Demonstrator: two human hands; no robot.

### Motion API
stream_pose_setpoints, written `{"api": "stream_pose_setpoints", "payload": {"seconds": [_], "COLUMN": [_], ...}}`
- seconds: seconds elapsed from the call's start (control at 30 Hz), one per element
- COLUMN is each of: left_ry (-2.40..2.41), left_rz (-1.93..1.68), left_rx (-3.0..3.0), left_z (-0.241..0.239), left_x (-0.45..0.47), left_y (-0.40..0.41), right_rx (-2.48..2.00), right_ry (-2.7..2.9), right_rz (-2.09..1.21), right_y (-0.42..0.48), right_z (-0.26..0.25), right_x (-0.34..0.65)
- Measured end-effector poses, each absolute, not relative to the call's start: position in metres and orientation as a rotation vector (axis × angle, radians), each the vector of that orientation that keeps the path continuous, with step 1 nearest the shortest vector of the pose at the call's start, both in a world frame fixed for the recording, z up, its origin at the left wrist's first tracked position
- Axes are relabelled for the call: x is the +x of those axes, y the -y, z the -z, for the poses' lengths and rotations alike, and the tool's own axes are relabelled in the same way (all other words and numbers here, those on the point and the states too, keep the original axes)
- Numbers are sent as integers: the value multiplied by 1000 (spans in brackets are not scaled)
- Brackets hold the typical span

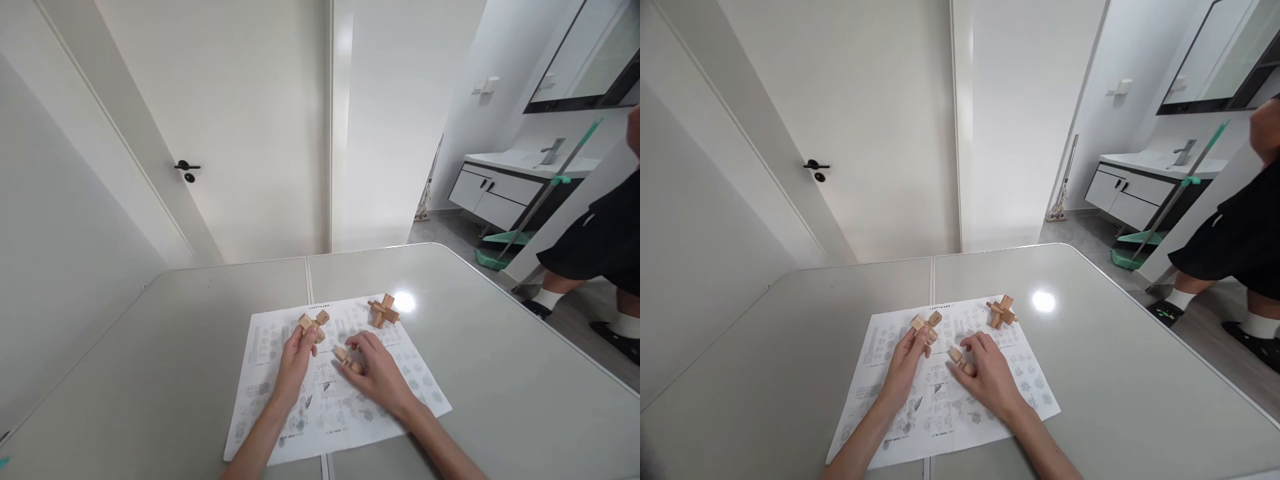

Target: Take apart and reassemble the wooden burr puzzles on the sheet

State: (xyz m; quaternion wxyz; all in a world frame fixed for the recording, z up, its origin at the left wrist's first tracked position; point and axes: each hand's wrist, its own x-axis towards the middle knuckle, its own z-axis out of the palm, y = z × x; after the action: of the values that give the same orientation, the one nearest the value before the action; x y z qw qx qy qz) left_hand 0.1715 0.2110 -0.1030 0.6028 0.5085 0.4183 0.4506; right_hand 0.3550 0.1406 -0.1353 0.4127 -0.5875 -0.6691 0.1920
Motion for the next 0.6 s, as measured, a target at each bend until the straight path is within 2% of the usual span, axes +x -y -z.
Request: {"api": "stream_pose_setpoints", "payload": {"seconds": [0.13,0.47,0.6], "left_ry": [-927,-928,-967], "left_rz": [-950,-823,-850], "left_rx": [1227,1379,1463], "left_z": [98,109,109], "left_x": [173,174,174], "left_y": [-208,-203,-199], "right_rx": [-1452,-1342,-1271], "right_ry": [1803,1253,1287], "right_rz": [-449,-1138,-1196], "right_y": [-142,-143,-140], "right_z": [136,126,122], "right_x": [358,363,361]}}
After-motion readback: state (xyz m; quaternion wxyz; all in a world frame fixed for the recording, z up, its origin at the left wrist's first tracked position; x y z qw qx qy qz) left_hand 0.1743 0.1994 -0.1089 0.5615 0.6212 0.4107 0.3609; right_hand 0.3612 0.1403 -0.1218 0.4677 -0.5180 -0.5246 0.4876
